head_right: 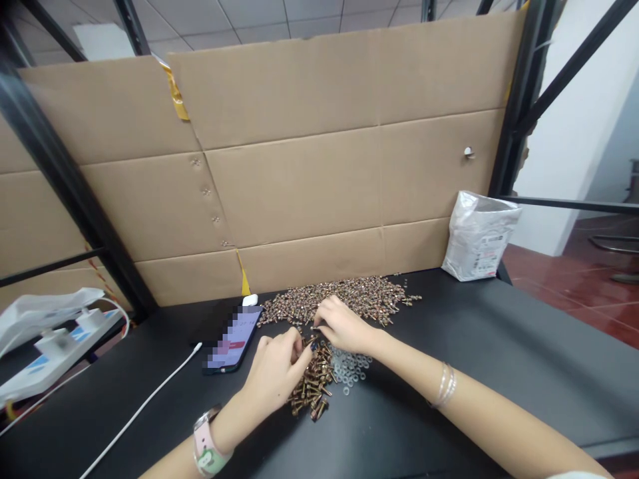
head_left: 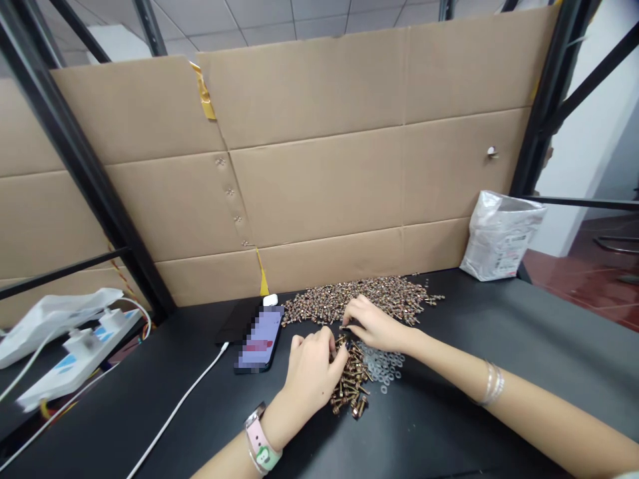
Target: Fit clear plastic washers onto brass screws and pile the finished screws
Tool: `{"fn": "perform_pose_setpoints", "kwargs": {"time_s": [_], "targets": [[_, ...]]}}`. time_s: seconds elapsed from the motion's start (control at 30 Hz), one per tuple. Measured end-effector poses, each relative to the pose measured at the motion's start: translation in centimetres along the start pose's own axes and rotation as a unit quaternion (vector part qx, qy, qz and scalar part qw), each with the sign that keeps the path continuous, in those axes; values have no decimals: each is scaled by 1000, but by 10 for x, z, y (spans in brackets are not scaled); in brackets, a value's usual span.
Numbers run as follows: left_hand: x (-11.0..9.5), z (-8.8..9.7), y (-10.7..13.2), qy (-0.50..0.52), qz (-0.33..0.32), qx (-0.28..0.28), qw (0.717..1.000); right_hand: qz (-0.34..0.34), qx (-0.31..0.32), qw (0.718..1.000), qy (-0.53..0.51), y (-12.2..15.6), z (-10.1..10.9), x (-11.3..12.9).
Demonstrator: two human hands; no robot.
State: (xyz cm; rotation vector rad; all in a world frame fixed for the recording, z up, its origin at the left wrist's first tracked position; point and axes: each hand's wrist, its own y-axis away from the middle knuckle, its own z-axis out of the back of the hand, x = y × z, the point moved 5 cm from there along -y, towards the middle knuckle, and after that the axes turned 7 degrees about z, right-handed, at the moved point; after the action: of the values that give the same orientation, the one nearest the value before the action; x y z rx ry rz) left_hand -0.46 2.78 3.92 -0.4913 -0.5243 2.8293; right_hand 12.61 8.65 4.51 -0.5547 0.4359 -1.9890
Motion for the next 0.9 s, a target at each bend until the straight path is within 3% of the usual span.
{"fn": "perform_pose_setpoints", "kwargs": {"time_s": [0.13, 0.23, 0.37, 0.47, 0.63, 0.8, 0.9], "targets": [[-7, 3, 2, 23, -51, 8, 998, -33, -23, 993, -114, 17, 14, 20], [-13, 0, 3, 35, -108, 24, 993, -92, -6, 966, -240, 22, 9, 28], [-10, -2, 0, 67, -103, -7, 992, -187, -59, 872, -450, 21, -4, 27], [-7, -1, -1, 82, -89, -37, 992, -255, -104, 807, -522, 21, -14, 23], [-18, 1, 4, 77, -121, -31, 989, -306, -61, 813, -492, 27, -29, 34], [-26, 2, 7, 89, -127, -6, 988, -297, -112, 758, -570, 31, -31, 42], [-25, 0, 5, 146, -115, 15, 983, -288, -127, 760, -569, 32, -31, 41]]}}
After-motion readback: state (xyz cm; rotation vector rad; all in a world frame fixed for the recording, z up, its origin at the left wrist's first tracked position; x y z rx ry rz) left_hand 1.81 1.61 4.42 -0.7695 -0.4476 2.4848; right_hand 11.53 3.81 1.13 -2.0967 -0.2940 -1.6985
